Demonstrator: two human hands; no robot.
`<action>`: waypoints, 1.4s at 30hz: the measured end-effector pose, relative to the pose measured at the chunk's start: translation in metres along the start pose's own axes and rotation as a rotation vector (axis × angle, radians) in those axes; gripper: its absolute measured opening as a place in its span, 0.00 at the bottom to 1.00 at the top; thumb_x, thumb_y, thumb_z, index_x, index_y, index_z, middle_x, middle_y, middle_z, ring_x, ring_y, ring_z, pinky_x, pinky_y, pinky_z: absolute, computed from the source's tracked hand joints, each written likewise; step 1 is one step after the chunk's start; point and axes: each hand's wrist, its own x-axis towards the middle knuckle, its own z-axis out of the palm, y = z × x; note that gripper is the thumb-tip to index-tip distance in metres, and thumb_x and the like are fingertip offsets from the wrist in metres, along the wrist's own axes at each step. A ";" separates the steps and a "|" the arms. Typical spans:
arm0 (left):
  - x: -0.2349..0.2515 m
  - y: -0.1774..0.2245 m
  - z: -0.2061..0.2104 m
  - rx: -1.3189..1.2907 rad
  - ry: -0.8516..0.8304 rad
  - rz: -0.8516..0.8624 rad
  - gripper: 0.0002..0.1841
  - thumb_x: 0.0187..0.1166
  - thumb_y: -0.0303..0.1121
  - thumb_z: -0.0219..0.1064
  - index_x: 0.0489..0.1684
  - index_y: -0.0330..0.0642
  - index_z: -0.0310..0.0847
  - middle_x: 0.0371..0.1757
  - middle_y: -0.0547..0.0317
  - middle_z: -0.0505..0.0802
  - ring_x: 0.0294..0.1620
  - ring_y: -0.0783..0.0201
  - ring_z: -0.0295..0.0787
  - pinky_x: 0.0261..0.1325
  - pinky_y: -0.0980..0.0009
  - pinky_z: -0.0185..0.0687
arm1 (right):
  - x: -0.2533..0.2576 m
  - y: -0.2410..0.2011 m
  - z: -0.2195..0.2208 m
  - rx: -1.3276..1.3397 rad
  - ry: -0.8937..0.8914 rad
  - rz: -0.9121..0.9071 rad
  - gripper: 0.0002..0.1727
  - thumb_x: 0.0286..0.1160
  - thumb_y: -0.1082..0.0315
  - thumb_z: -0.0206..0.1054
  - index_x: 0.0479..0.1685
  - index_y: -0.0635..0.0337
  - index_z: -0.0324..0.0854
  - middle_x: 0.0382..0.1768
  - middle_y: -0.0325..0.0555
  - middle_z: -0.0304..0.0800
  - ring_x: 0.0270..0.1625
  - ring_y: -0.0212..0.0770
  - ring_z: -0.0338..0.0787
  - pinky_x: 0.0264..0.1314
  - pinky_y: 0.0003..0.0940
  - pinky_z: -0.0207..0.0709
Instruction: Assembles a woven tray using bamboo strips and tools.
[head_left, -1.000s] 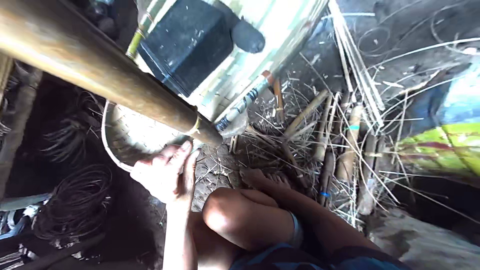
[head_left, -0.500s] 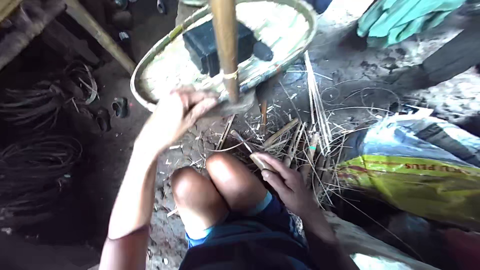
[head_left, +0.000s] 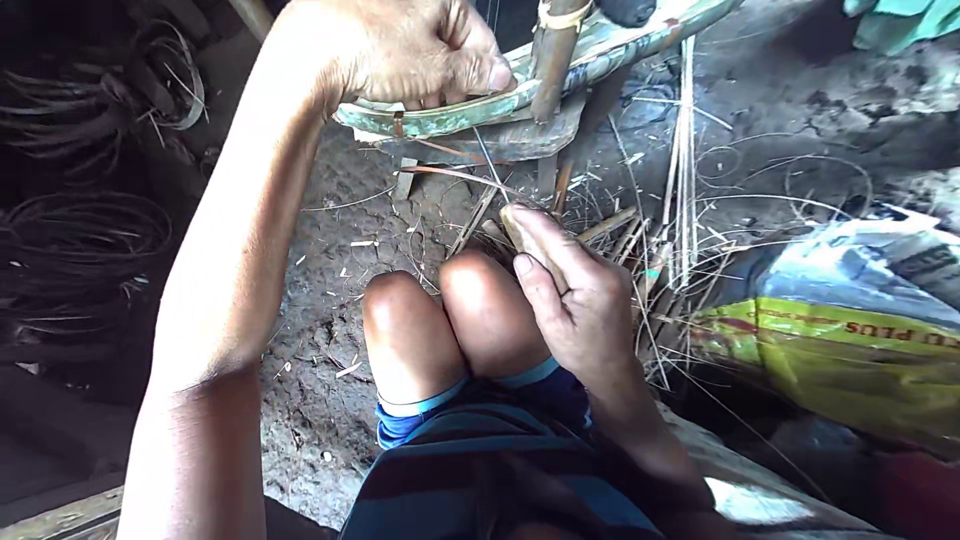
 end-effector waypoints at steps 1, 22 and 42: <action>0.000 -0.001 0.000 0.021 -0.001 0.015 0.15 0.88 0.48 0.60 0.54 0.55 0.91 0.35 0.76 0.91 0.34 0.86 0.85 0.38 0.85 0.80 | 0.001 -0.001 0.000 -0.011 0.004 0.002 0.24 0.86 0.68 0.56 0.80 0.55 0.78 0.52 0.54 0.93 0.44 0.43 0.92 0.42 0.40 0.83; -0.011 0.002 0.038 0.368 0.283 0.221 0.14 0.87 0.37 0.60 0.56 0.49 0.93 0.47 0.53 0.96 0.50 0.55 0.92 0.58 0.46 0.79 | 0.064 -0.027 0.033 -0.513 -0.013 0.023 0.21 0.84 0.68 0.57 0.71 0.48 0.87 0.42 0.66 0.86 0.21 0.57 0.85 0.20 0.47 0.75; -0.020 -0.026 0.081 -0.284 0.605 0.159 0.35 0.81 0.33 0.70 0.82 0.28 0.55 0.46 0.62 0.95 0.40 0.78 0.91 0.49 0.80 0.86 | 0.053 0.015 0.083 0.951 -0.169 -0.101 0.13 0.84 0.74 0.56 0.60 0.71 0.80 0.32 0.40 0.83 0.28 0.24 0.82 0.33 0.19 0.81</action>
